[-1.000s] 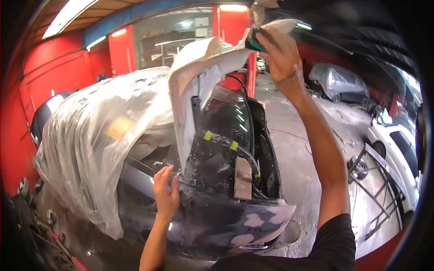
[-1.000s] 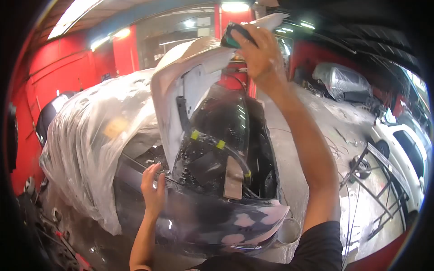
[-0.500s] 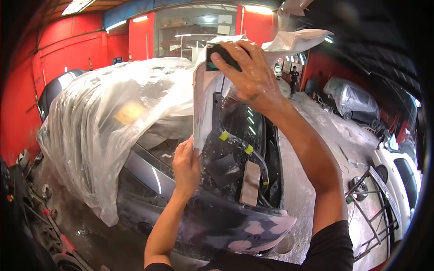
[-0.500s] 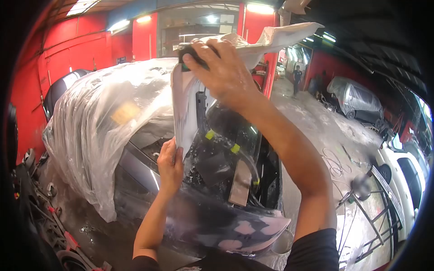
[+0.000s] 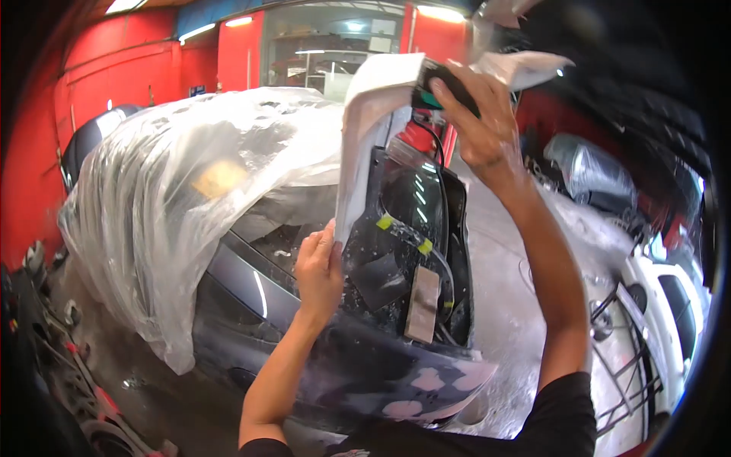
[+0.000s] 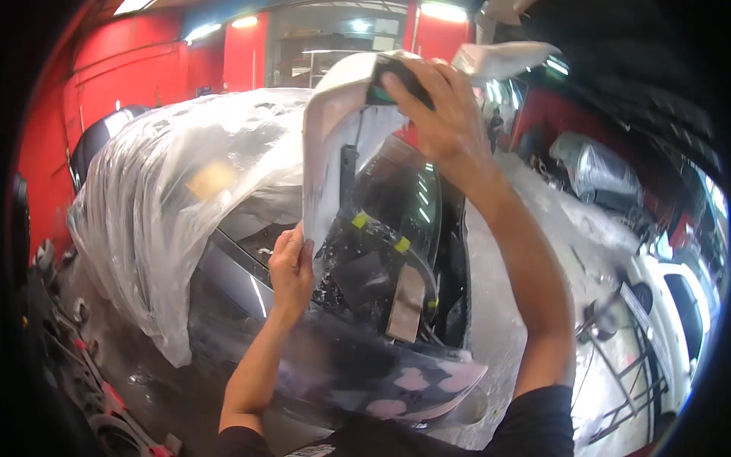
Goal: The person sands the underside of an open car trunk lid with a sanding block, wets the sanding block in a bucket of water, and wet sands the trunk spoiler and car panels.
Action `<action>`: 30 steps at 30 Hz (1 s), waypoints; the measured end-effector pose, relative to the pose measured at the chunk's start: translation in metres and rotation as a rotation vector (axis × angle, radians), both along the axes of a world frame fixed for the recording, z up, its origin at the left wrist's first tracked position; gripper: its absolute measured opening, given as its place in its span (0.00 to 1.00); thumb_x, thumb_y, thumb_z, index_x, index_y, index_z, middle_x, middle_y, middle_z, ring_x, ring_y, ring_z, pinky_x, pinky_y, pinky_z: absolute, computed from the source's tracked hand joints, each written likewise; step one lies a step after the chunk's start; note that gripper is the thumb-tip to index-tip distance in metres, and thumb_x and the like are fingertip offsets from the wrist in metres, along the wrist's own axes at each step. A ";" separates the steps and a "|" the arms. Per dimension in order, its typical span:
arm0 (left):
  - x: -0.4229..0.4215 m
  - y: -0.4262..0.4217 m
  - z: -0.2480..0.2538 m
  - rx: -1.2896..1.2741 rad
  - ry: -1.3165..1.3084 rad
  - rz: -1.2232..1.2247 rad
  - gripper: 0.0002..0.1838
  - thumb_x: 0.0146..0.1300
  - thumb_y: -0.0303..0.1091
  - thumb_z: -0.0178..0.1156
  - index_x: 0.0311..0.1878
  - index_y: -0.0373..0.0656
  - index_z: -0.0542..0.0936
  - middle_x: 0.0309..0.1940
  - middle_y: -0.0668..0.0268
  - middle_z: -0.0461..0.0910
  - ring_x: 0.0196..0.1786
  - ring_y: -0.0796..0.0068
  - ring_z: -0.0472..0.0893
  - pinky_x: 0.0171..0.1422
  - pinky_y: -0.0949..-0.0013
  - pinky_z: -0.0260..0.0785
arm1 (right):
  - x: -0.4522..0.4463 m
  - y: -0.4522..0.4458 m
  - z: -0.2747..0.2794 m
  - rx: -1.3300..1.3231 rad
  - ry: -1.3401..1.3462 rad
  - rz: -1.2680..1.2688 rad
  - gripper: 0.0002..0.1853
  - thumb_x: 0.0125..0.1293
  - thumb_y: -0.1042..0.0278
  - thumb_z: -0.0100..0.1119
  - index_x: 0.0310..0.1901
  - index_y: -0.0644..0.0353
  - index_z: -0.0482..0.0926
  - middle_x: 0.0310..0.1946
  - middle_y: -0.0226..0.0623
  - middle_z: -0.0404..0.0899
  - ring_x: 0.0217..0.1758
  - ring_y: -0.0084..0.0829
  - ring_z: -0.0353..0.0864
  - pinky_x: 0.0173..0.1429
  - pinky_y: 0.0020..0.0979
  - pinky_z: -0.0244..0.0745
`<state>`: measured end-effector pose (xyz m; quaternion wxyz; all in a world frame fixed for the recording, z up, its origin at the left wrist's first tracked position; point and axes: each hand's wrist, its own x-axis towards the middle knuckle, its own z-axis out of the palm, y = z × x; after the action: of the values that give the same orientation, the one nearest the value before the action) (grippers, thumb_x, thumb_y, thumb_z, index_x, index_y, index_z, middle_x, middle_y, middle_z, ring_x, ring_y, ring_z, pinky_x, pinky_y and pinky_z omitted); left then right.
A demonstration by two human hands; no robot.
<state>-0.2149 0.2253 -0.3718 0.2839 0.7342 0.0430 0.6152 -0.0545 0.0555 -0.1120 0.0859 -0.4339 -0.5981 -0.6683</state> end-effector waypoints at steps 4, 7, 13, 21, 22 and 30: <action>0.003 -0.001 0.002 -0.042 0.003 -0.014 0.21 0.74 0.18 0.58 0.69 0.35 0.79 0.46 0.57 0.82 0.43 0.66 0.81 0.51 0.69 0.74 | -0.026 0.027 -0.012 -0.050 0.014 -0.035 0.31 0.57 0.76 0.62 0.66 0.58 0.81 0.68 0.41 0.77 0.66 0.49 0.75 0.73 0.50 0.72; 0.001 -0.002 0.000 -0.044 0.018 -0.038 0.21 0.74 0.18 0.58 0.68 0.34 0.79 0.45 0.58 0.82 0.42 0.69 0.81 0.49 0.71 0.73 | -0.021 0.016 -0.006 -0.021 -0.020 -0.022 0.29 0.59 0.75 0.62 0.65 0.57 0.82 0.67 0.41 0.77 0.66 0.47 0.75 0.72 0.48 0.73; 0.000 -0.006 0.005 -0.088 0.024 -0.038 0.22 0.72 0.20 0.59 0.68 0.34 0.80 0.47 0.54 0.84 0.45 0.56 0.84 0.52 0.60 0.76 | -0.021 0.027 -0.013 0.014 0.000 0.014 0.28 0.60 0.76 0.62 0.64 0.54 0.83 0.66 0.40 0.78 0.65 0.47 0.76 0.72 0.47 0.74; -0.007 -0.003 0.005 -0.024 0.063 -0.027 0.22 0.72 0.20 0.59 0.68 0.34 0.79 0.46 0.52 0.83 0.45 0.54 0.83 0.53 0.59 0.76 | 0.005 -0.047 -0.018 0.142 0.057 -0.100 0.30 0.57 0.73 0.68 0.65 0.54 0.84 0.66 0.43 0.78 0.65 0.49 0.77 0.68 0.48 0.77; -0.005 -0.001 0.005 -0.024 0.065 -0.023 0.22 0.73 0.20 0.59 0.68 0.34 0.79 0.46 0.52 0.83 0.45 0.54 0.83 0.53 0.59 0.76 | 0.004 -0.049 -0.019 0.153 0.059 -0.068 0.29 0.57 0.73 0.68 0.64 0.55 0.84 0.66 0.44 0.78 0.65 0.49 0.77 0.68 0.48 0.77; -0.001 -0.006 0.002 -0.059 0.034 -0.021 0.22 0.72 0.19 0.59 0.68 0.34 0.80 0.46 0.53 0.83 0.45 0.56 0.83 0.52 0.61 0.76 | -0.011 0.016 -0.009 -0.005 -0.011 0.009 0.29 0.54 0.75 0.67 0.62 0.58 0.84 0.66 0.44 0.78 0.66 0.50 0.76 0.71 0.50 0.75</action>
<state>-0.2161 0.2197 -0.3694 0.3111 0.7362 0.0581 0.5982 -0.0656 0.0720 -0.1205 0.0843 -0.4276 -0.6023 -0.6688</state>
